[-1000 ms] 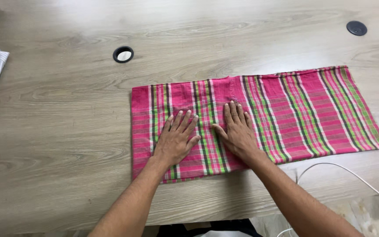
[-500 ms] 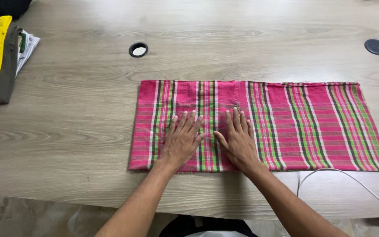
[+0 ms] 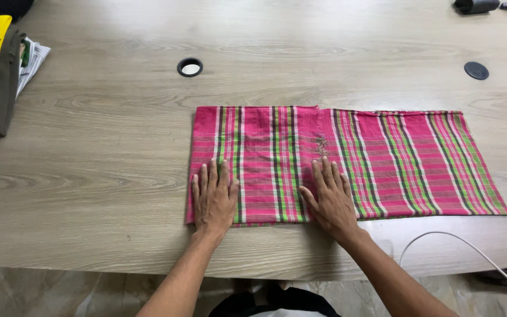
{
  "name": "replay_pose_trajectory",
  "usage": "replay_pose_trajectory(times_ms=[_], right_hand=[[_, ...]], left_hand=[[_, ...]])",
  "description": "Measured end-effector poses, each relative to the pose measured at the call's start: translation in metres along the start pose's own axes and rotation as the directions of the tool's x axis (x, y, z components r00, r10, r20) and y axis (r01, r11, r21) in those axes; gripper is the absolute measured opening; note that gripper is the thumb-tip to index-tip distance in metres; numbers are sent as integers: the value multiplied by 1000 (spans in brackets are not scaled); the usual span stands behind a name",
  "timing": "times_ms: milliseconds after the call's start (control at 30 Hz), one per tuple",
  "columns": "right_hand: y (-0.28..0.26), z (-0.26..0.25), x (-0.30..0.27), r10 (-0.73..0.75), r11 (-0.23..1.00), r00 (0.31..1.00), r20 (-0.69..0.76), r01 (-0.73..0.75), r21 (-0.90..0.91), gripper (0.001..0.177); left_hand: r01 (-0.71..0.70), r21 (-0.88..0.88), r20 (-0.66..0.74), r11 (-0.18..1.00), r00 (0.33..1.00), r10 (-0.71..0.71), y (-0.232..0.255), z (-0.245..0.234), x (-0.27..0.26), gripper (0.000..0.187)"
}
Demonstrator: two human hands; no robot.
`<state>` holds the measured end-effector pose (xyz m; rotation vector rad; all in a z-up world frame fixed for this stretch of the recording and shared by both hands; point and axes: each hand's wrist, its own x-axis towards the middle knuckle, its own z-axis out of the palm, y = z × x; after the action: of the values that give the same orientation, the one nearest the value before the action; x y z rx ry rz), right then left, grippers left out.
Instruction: The person folds a large pink and green striped cloth on a light wooden table. They smooth the fabric, fold it lengthwise multiple times, then fold it into a compact square and place it on a stack of other folded items.
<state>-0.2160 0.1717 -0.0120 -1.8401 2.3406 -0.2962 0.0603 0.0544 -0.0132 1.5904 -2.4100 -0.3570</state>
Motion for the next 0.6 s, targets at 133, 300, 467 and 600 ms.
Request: replay_pose_trajectory(times_ms=[133, 300, 467, 600], right_hand=[[-8, 0, -10, 38, 999, 999, 32, -38, 3, 82], [-28, -19, -10, 230, 952, 972, -45, -215, 219, 67], [-47, -37, -37, 455, 795, 865, -212, -288, 533, 42], [-49, -43, -59, 542, 708, 823, -167, -341, 618, 38]], left_hand=[[-36, -49, -4, 998, 999, 35, -6, -3, -5, 66], [-359, -134, -139, 924, 930, 341, 24, -13, -7, 66], [-622, -219, -64, 751, 778, 625, 82, -9, -38, 67], [-555, -236, -10, 797, 822, 570, 106, 0, -40, 58]])
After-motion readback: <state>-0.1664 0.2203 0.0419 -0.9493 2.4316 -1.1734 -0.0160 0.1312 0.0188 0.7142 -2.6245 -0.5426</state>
